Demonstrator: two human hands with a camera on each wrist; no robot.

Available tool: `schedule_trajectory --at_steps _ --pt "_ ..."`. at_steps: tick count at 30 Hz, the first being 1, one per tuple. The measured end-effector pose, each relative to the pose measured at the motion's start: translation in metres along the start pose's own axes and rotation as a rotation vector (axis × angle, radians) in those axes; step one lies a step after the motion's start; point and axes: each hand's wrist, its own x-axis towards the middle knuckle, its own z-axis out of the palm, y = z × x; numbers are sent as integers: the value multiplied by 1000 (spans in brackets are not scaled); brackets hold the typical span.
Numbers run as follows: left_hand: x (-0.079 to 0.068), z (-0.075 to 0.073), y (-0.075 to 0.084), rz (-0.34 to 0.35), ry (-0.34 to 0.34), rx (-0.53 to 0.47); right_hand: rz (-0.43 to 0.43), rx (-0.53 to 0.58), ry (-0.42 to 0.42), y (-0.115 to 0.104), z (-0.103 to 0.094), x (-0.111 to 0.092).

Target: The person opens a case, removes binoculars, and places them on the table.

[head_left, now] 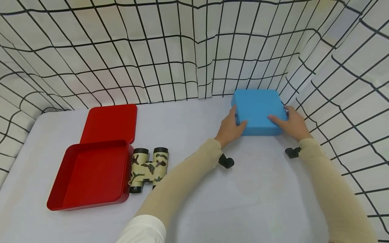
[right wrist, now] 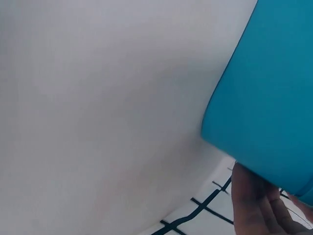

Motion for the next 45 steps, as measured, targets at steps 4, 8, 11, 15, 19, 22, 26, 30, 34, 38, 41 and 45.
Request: schedule_trajectory --at_steps 4,8,11,15,19,22,26,30,34,38,41,45 --pt "1 -1 -3 -36 19 -6 7 21 -2 -2 4 0" --pt "2 -1 -4 -61 4 -11 14 41 -9 2 4 1" --pt "2 -1 -3 -69 -16 -6 18 67 -18 7 2 1" --pt "2 -3 -1 -84 -33 3 28 96 -43 11 -4 1" --pt "2 -5 -1 -93 -45 0 54 125 -79 11 -8 -1" --pt "2 -6 -1 -96 -52 -17 58 166 -104 14 -10 -3" --pt "3 -7 -3 -102 -52 -34 58 248 -135 18 -12 -6" --pt "6 -7 -5 -114 -55 -52 70 332 -163 22 -12 -5" --pt "6 -8 -6 -126 -67 -72 74 376 -183 26 -12 -4" --pt "6 -10 -6 -132 -59 -84 65 400 -192 28 -13 -4" --pt "5 -11 -6 -130 -57 -93 53 415 -192 29 -14 -5" --pt "4 -11 -5 -137 -66 -98 47 438 -198 30 -13 -6"
